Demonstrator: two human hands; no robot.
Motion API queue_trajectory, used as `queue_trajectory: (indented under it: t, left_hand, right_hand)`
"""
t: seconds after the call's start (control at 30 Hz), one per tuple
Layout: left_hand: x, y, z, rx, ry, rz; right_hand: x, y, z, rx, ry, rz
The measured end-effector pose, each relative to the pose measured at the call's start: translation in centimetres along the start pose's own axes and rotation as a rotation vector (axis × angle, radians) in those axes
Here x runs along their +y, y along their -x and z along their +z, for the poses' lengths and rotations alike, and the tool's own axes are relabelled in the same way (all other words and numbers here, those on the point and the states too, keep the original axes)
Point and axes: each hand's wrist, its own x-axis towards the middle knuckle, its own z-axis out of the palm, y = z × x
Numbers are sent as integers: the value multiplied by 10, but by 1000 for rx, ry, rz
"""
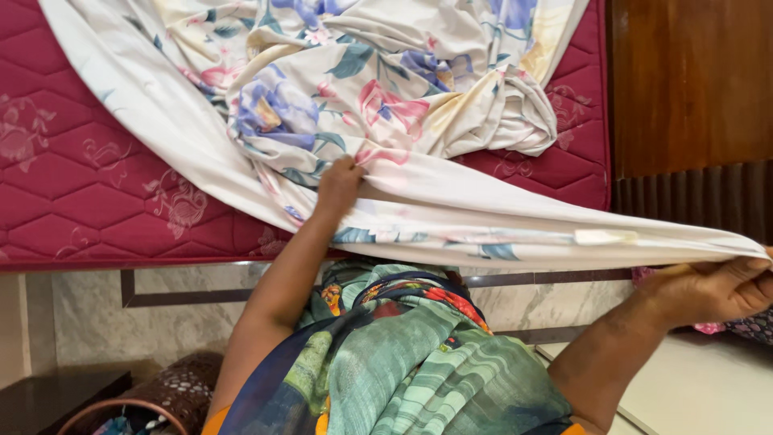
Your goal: The person folds a floral-patterned bed sheet on a red mattress. They gather the fabric into a bundle, smooth out the wrinkles, and fold the sheet into a smaller, more compact shape.
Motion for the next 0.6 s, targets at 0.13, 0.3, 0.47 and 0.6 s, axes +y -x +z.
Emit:
queue_trajectory:
  t: [0.13, 0.3, 0.47, 0.6]
  left_hand:
    - [-8, -50, -79, -162, 144, -244]
    - [24, -88, -221, -204, -24, -117]
    - [14, -138, -231, -456, 103, -160]
    - [1, -155, -106, 4, 435, -62]
  right_hand:
    - [-13, 0, -20, 10, 173, -13]
    - [-16, 7, -24, 152, 184, 85]
    - [-12, 6, -31, 96, 214, 38]
    - [-3, 9, -21, 19, 248, 74]
